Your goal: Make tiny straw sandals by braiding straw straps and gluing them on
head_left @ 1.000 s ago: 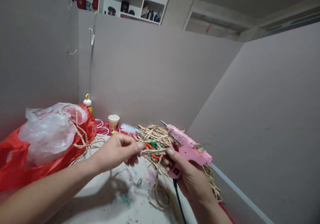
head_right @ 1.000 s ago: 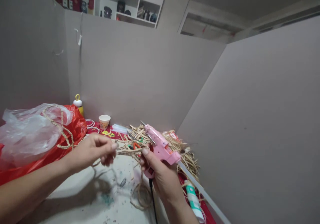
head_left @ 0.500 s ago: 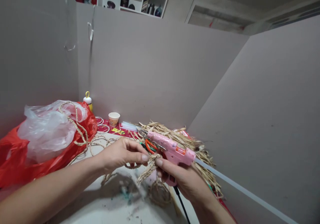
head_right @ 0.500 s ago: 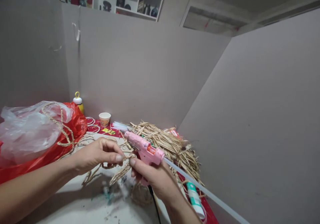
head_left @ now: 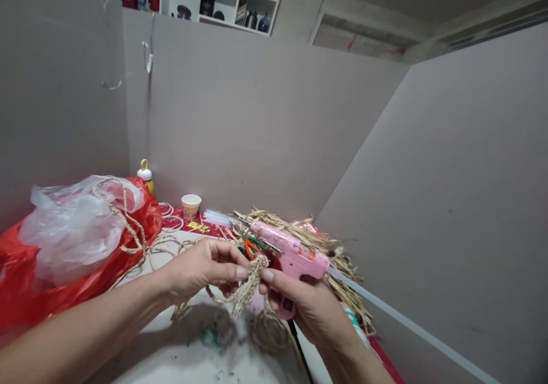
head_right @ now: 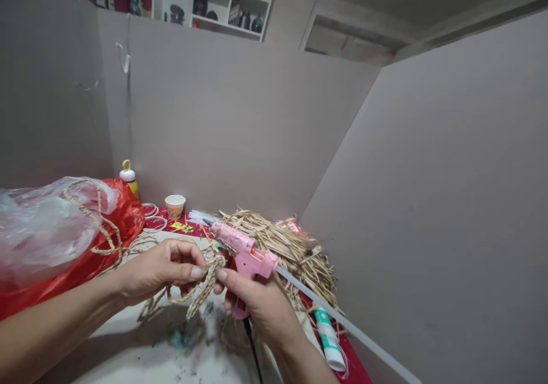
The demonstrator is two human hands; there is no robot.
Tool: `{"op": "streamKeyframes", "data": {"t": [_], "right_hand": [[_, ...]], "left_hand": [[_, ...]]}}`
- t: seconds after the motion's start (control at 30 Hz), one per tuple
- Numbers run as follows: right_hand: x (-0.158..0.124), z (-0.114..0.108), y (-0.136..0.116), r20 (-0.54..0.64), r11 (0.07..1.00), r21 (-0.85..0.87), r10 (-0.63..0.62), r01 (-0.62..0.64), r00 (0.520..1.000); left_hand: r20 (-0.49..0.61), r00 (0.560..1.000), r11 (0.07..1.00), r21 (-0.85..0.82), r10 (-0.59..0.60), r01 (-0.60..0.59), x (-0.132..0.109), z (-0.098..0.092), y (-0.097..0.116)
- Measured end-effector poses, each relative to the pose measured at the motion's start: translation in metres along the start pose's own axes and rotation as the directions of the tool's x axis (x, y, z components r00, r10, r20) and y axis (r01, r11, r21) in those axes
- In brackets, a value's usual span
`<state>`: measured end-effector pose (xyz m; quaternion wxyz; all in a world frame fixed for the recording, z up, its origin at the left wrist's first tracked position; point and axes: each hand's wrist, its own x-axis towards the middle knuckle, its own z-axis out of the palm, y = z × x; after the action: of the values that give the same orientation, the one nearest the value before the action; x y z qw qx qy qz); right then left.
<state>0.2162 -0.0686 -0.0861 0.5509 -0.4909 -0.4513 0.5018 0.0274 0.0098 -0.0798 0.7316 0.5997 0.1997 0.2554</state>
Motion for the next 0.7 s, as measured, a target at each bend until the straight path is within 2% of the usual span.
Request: {"op": "streamKeyframes", "data": {"t": [0.17, 0.33, 0.5, 0.7], "right_hand": [[0.0007, 0.0006, 0.0028, 0.004, 0.999, -0.031, -0.014, 0.014, 1.0], [-0.0014, 0.0005, 0.0035, 0.008, 0.996, -0.086, 0.003, -0.002, 1.0], [-0.0031, 0.001, 0.0035, 0.013, 0.994, -0.106, 0.027, -0.025, 1.0], [-0.0054, 0.0039, 0.0034, -0.014, 0.991, -0.132, -0.002, 0.0, 1.0]], "left_hand": [[0.009, 1.0, 0.999, -0.031, -0.019, 0.019, 0.0003, 0.0016, -0.0001], [0.025, 1.0, 0.999, -0.048, 0.015, -0.014, 0.0015, 0.0012, -0.0003], [0.004, 1.0, 1.0, -0.027, 0.016, -0.016, 0.0032, -0.0013, -0.0007], [-0.006, 1.0, 1.0, -0.026, 0.013, -0.013, 0.0015, 0.0002, -0.0003]]}}
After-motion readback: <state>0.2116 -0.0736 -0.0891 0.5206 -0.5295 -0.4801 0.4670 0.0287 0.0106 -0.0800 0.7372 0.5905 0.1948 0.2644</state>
